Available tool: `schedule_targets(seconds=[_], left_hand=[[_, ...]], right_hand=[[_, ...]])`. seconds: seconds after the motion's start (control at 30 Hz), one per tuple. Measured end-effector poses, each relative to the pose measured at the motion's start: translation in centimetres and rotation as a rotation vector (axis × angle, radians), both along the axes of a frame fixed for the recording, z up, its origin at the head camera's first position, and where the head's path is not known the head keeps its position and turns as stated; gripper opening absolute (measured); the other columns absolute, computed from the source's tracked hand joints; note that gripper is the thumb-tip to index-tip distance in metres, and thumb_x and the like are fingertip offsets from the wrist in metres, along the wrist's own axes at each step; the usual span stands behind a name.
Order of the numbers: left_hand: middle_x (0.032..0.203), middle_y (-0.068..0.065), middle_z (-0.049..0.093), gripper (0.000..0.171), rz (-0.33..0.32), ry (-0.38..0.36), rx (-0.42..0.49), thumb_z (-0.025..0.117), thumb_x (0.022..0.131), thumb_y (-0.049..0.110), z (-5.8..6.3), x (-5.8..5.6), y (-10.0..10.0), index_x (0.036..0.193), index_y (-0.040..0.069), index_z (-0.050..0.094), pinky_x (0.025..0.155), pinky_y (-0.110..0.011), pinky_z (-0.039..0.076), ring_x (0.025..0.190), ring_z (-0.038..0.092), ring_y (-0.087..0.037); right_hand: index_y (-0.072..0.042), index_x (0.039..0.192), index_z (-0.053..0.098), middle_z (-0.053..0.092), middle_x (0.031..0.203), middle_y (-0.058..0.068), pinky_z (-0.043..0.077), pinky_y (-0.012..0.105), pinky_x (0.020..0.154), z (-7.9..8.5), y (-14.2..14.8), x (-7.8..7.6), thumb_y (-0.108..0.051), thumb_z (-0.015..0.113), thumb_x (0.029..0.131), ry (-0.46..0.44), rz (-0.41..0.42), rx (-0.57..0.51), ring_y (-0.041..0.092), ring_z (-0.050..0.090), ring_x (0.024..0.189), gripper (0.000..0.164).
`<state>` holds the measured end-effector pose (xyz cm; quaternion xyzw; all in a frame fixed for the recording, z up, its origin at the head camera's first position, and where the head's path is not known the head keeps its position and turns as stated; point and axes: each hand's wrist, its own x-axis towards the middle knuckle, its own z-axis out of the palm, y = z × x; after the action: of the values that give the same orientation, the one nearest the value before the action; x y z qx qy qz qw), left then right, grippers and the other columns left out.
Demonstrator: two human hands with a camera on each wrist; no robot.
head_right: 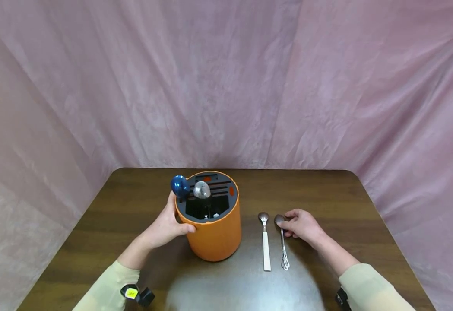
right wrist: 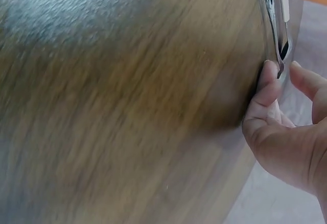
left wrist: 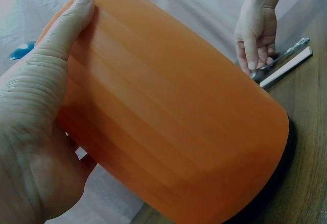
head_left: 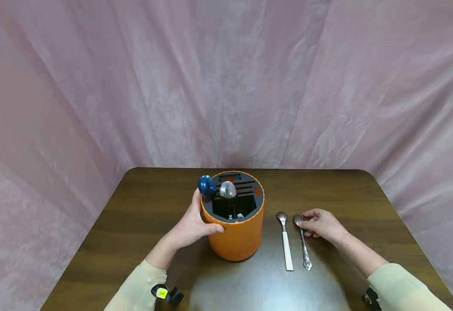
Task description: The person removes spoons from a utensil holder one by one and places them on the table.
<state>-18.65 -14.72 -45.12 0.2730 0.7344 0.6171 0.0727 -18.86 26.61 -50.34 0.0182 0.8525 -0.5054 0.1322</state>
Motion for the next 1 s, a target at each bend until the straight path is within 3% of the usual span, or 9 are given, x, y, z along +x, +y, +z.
schedule_targets(seconds=[0.23, 0.5, 0.6, 0.8, 1.0], left_hand=[[0.152, -0.006, 0.041, 0.116, -0.005, 0.001, 0.014, 0.088, 0.077, 0.05, -0.1, 0.1, -0.2, 0.159, 0.04, 0.007, 0.112, -0.047, 0.038, 0.131, 0.051, -0.025], [0.155, -0.004, 0.037, 0.118, -0.026, 0.019, 0.049, 0.089, 0.078, 0.046, -0.2, -0.1, 0.1, 0.161, 0.038, 0.005, 0.111, -0.043, 0.04, 0.132, 0.052, -0.027], [0.154, -0.003, 0.038, 0.117, -0.001, 0.011, 0.02, 0.088, 0.077, 0.05, -0.2, -0.1, 0.3, 0.16, 0.041, 0.005, 0.112, -0.047, 0.04, 0.132, 0.051, -0.025], [0.153, -0.005, 0.037, 0.117, 0.019, -0.002, -0.002, 0.088, 0.077, 0.053, 0.0, -0.1, 0.5, 0.159, 0.043, 0.004, 0.113, -0.054, 0.036, 0.134, 0.048, -0.026], [0.152, -0.005, 0.039, 0.116, 0.027, 0.0, -0.006, 0.088, 0.076, 0.053, -0.1, -0.3, 0.5, 0.158, 0.042, 0.006, 0.114, -0.055, 0.035, 0.134, 0.048, -0.025]], right_hand=[[0.013, 0.136, 0.05, 0.069, 0.092, 0.015, 0.055, 0.037, 0.067, 1.4, 0.8, 0.1, -0.019, 0.073, 0.097, 0.062, 0.006, 0.074, 0.024, 0.07, 0.077, 0.056], [-0.001, 0.138, 0.057, 0.068, 0.105, 0.013, 0.051, 0.029, 0.072, 6.5, 0.7, -0.4, -0.035, 0.069, 0.1, 0.347, -0.056, 0.154, 0.023, 0.063, 0.093, 0.052], [-0.007, 0.136, 0.061, 0.068, 0.108, 0.01, 0.049, 0.023, 0.073, 8.6, -0.4, -0.4, -0.036, 0.069, 0.1, 0.454, -0.067, 0.103, 0.02, 0.06, 0.095, 0.048], [-0.011, 0.132, 0.066, 0.071, 0.105, 0.008, 0.049, 0.019, 0.072, 12.4, -4.2, -0.1, -0.024, 0.073, 0.098, 0.595, -0.012, -0.072, 0.016, 0.065, 0.089, 0.038], [-0.017, 0.128, 0.069, 0.071, 0.105, 0.001, 0.049, 0.026, 0.075, 14.1, -8.1, 0.2, -0.02, 0.078, 0.094, 0.657, 0.105, -0.117, 0.018, 0.064, 0.09, 0.036]])
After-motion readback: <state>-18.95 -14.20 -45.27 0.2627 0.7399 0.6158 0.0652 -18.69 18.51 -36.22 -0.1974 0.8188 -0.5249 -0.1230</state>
